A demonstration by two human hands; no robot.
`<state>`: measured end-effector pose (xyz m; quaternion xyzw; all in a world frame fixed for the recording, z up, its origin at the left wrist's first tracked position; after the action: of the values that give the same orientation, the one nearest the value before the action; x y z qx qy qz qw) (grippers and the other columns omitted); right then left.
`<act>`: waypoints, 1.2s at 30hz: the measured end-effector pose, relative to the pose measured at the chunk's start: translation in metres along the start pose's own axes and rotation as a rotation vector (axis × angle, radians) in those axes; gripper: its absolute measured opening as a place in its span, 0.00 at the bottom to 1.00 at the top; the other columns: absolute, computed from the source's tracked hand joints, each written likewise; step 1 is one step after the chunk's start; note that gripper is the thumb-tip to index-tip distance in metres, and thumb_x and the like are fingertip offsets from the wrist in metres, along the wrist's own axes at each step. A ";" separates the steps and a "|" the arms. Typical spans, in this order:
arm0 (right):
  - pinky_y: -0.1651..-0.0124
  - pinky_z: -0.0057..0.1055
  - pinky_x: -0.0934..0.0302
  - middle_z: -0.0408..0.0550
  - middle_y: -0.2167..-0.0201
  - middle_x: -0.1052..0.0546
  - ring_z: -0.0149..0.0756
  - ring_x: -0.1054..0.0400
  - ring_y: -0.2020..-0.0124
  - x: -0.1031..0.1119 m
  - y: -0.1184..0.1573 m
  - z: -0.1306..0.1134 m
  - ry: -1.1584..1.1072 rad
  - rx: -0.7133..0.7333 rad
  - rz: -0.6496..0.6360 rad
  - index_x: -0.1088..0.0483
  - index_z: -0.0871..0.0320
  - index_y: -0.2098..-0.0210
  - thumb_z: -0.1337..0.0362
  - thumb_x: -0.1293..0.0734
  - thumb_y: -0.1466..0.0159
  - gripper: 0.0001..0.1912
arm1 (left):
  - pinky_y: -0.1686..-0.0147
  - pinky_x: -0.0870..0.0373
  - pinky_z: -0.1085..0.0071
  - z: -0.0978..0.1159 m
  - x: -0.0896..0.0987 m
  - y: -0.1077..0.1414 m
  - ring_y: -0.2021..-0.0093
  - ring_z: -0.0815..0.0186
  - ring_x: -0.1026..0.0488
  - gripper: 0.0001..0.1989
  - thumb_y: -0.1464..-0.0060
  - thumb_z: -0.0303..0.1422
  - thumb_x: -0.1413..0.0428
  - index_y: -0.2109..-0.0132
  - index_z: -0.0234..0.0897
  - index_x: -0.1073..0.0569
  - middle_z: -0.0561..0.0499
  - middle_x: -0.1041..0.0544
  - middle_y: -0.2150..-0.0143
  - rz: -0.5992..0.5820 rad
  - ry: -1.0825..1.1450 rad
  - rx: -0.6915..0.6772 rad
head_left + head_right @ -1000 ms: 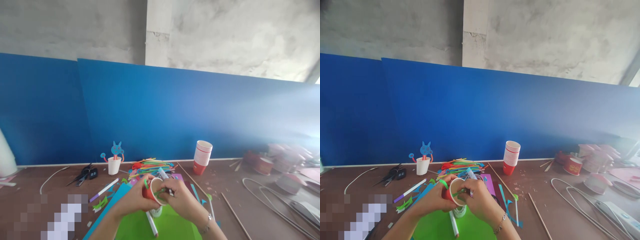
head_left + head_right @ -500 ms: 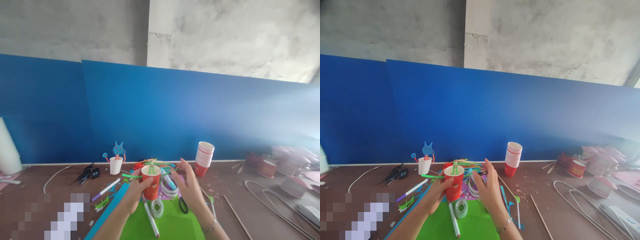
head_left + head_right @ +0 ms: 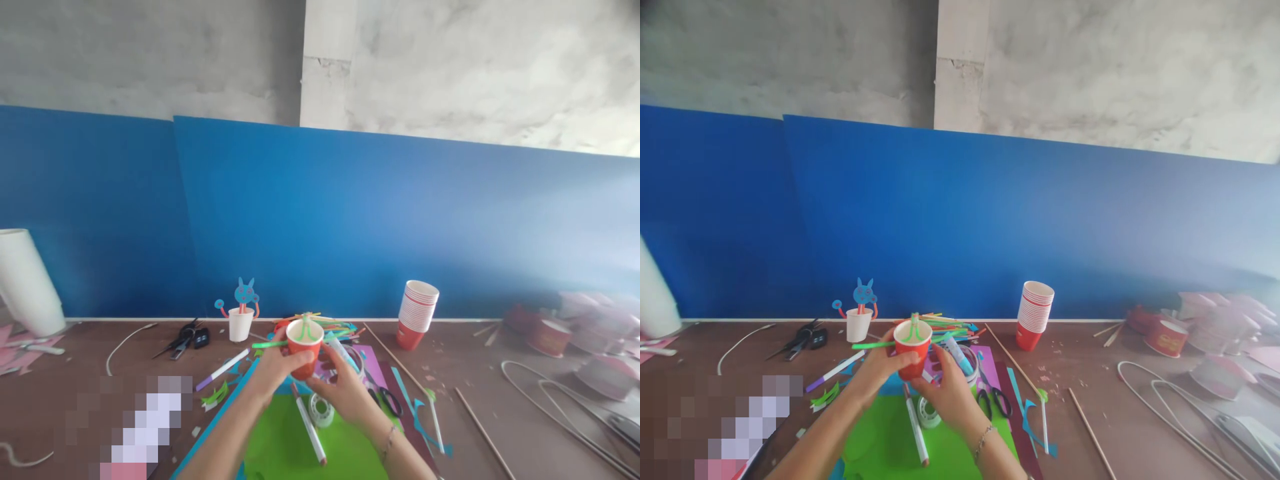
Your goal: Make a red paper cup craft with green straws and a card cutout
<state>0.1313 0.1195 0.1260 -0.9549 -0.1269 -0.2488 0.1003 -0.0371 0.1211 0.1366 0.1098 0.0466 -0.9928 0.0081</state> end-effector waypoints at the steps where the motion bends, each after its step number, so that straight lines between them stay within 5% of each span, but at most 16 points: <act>1: 0.57 0.36 0.37 0.54 0.55 0.24 0.45 0.30 0.56 0.003 -0.001 0.000 0.078 -0.006 0.001 0.32 0.59 0.47 0.59 0.31 0.43 0.25 | 0.59 0.30 0.64 0.000 0.008 -0.004 0.59 0.54 0.24 0.28 0.65 0.34 0.31 0.52 0.37 0.25 0.46 0.19 0.60 0.041 -0.018 -0.007; 7: 0.62 0.35 0.38 0.56 0.64 0.20 0.44 0.27 0.63 0.013 -0.002 0.003 0.437 -0.083 -0.138 0.24 0.63 0.58 0.69 0.37 0.41 0.14 | 0.61 0.31 0.65 -0.007 0.051 -0.021 0.62 0.52 0.23 0.31 0.74 0.30 0.28 0.56 0.34 0.26 0.47 0.19 0.65 0.317 0.040 0.002; 13: 0.62 0.35 0.39 0.56 0.64 0.21 0.46 0.29 0.61 0.001 0.001 0.013 0.485 -0.033 -0.115 0.23 0.62 0.63 0.70 0.32 0.45 0.11 | 0.62 0.29 0.66 -0.021 0.058 -0.024 0.62 0.56 0.22 0.26 0.71 0.33 0.28 0.60 0.35 0.26 0.47 0.19 0.66 0.350 0.185 0.112; 18: 0.64 0.32 0.39 0.52 0.68 0.21 0.40 0.29 0.67 -0.010 0.001 0.005 0.101 0.030 -0.024 0.23 0.61 0.66 0.67 0.37 0.40 0.10 | 0.62 0.26 0.65 -0.013 0.042 -0.019 0.63 0.59 0.22 0.20 0.59 0.43 0.33 0.61 0.36 0.25 0.45 0.20 0.64 0.253 0.361 0.249; 22: 0.70 0.30 0.43 0.48 0.75 0.23 0.35 0.33 0.74 -0.019 0.001 0.001 -0.294 -0.053 0.010 0.24 0.61 0.69 0.58 0.33 0.43 0.12 | 0.66 0.27 0.70 -0.008 0.015 -0.009 0.65 0.63 0.23 0.17 0.57 0.42 0.34 0.62 0.37 0.24 0.49 0.20 0.64 0.081 0.556 0.361; 28: 0.74 0.27 0.49 0.43 0.84 0.28 0.27 0.41 0.81 -0.023 0.003 0.001 -0.556 -0.246 0.044 0.29 0.61 0.80 0.51 0.27 0.52 0.18 | 0.75 0.34 0.75 -0.009 -0.009 0.002 0.74 0.68 0.27 0.18 0.63 0.41 0.31 0.67 0.35 0.24 0.53 0.23 0.74 0.083 0.499 0.244; 33: 0.74 0.26 0.52 0.42 0.84 0.28 0.26 0.43 0.81 -0.026 0.004 0.000 -0.594 -0.255 -0.155 0.28 0.62 0.80 0.50 0.26 0.53 0.19 | 0.67 0.31 0.73 0.005 -0.013 0.008 0.65 0.63 0.24 0.24 0.68 0.41 0.29 0.62 0.37 0.25 0.51 0.21 0.68 0.190 0.421 0.137; 36: 0.75 0.26 0.55 0.40 0.84 0.31 0.25 0.47 0.82 -0.026 0.004 0.000 -0.679 -0.238 -0.085 0.29 0.61 0.79 0.52 0.27 0.52 0.17 | 0.64 0.31 0.71 0.010 -0.020 0.012 0.62 0.61 0.23 0.27 0.67 0.41 0.30 0.57 0.36 0.25 0.49 0.20 0.65 0.108 0.389 0.088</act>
<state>0.1108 0.1108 0.1121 -0.9820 -0.1626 0.0655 -0.0697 -0.0191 0.1086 0.1495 0.3022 -0.0019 -0.9521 0.0472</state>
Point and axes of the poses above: each hand's wrist, its own y-axis away from the middle knuckle, its own x-axis out of the back of the hand, z = x × y, the point moved 1 cm from there along -y, towards the middle knuckle
